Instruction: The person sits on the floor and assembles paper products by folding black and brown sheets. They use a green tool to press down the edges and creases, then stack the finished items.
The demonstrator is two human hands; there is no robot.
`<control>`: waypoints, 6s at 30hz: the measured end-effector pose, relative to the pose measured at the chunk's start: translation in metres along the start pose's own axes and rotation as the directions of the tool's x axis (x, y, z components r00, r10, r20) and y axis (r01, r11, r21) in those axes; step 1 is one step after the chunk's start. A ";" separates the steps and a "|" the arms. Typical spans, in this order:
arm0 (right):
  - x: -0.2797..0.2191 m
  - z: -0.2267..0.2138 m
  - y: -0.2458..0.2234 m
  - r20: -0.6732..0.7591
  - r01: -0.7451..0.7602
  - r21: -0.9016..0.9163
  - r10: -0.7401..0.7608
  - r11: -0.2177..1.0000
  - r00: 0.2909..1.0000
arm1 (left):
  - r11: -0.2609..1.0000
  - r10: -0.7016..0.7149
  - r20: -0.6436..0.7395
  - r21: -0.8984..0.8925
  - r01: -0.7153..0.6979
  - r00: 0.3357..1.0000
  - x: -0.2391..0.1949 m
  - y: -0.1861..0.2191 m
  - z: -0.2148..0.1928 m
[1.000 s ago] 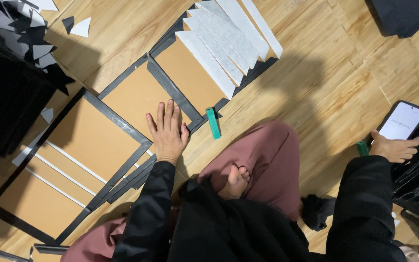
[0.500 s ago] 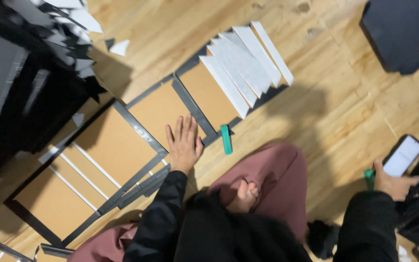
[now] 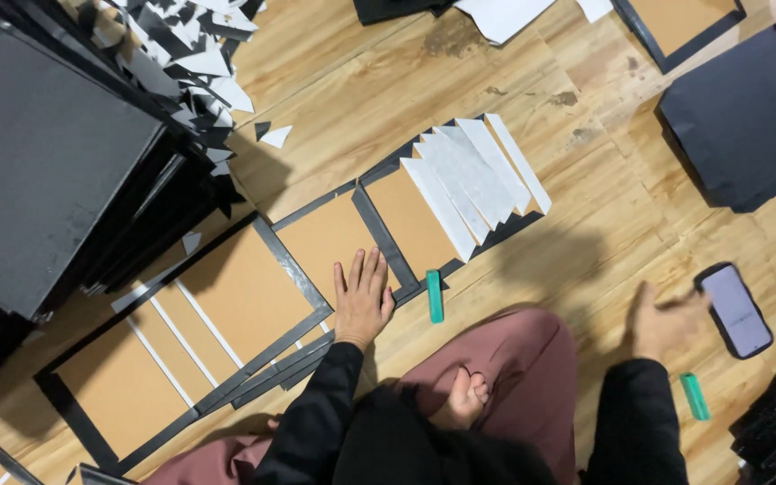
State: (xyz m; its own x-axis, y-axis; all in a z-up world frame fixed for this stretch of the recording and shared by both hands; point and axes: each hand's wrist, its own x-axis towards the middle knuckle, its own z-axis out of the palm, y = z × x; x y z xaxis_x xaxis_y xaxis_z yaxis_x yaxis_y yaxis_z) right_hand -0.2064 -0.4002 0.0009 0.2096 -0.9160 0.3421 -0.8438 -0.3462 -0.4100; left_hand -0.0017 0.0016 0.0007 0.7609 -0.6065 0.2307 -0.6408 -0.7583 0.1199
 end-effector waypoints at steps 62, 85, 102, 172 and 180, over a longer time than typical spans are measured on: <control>-0.226 -0.015 -0.185 0.739 0.701 0.294 -0.620 0.650 0.265 | 0.891 -0.454 0.341 0.196 0.410 0.823 -0.168 -0.099 -0.033; -0.228 -0.069 -0.230 0.963 -0.271 0.259 -0.270 0.927 -0.001 | 0.997 -0.055 0.000 0.049 0.055 0.998 -0.161 -0.062 -0.041; -0.240 0.014 -0.218 0.678 0.259 0.427 -0.496 0.866 0.541 | 0.885 -0.459 0.119 -0.030 0.465 0.881 -0.144 -0.088 -0.070; -0.158 0.087 -0.159 0.790 -0.677 0.485 0.054 0.554 0.610 | 0.992 0.097 0.301 0.048 -0.117 0.949 -0.020 -0.019 -0.005; -0.183 0.047 -0.187 0.808 -0.584 0.492 -0.090 0.645 0.582 | 0.992 0.071 0.281 0.076 -0.096 0.957 -0.056 -0.046 -0.028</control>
State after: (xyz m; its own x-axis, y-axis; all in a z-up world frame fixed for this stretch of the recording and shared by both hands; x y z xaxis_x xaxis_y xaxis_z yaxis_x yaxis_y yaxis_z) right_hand -0.0637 -0.1770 -0.0251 0.5974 -0.6655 -0.4475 -0.4238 0.2117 -0.8807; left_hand -0.0182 0.0773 0.0096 0.7111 -0.7018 -0.0416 -0.7015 -0.7122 0.0237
